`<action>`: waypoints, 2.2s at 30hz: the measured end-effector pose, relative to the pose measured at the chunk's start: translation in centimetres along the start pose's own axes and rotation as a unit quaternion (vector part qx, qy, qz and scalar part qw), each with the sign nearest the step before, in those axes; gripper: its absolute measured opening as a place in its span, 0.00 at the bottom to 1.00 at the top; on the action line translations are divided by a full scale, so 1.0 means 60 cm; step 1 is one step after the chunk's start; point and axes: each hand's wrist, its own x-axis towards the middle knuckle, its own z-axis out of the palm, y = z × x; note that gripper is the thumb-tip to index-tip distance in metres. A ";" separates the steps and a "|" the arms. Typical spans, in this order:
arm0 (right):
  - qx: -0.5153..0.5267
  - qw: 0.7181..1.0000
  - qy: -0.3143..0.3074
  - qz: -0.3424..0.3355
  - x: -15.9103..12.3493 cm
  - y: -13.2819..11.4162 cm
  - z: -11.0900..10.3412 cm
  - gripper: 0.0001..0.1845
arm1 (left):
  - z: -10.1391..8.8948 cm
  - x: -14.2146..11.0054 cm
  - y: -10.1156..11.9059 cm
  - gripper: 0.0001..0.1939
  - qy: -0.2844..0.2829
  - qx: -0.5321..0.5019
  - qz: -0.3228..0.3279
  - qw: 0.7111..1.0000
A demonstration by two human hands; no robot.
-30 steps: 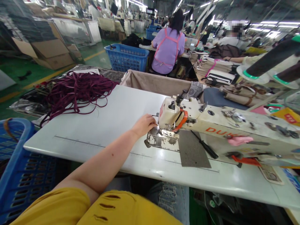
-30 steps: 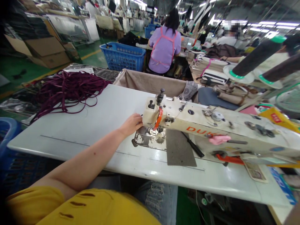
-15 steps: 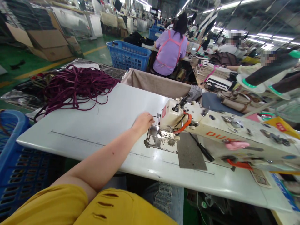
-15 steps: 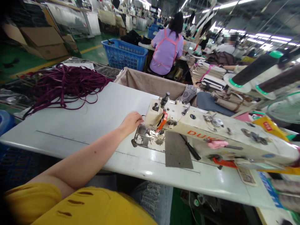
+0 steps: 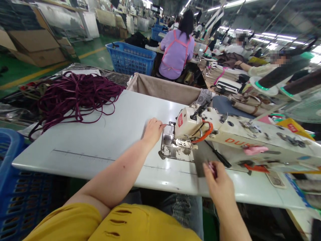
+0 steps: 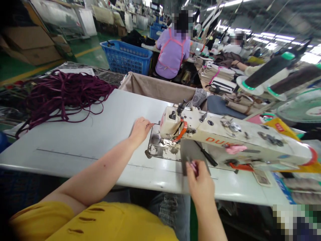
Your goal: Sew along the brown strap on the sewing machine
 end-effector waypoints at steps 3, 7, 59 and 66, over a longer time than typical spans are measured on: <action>0.089 0.993 -0.065 -0.027 -0.015 -0.087 0.049 0.20 | -0.005 -0.002 -0.002 0.14 0.009 -0.027 -0.017 0.999; 0.046 0.991 -0.117 -0.048 0.006 -0.169 0.063 0.14 | -0.019 -0.006 -0.003 0.14 0.024 -0.085 -0.042 0.995; 0.230 0.948 -0.199 -0.089 -0.086 -0.127 0.085 0.23 | 0.001 -0.021 0.024 0.04 -0.140 -0.347 -0.068 0.925; 0.263 0.931 -0.236 -0.095 -0.102 -0.124 0.094 0.31 | -0.016 -0.004 0.012 0.10 -0.069 -0.380 -0.149 0.910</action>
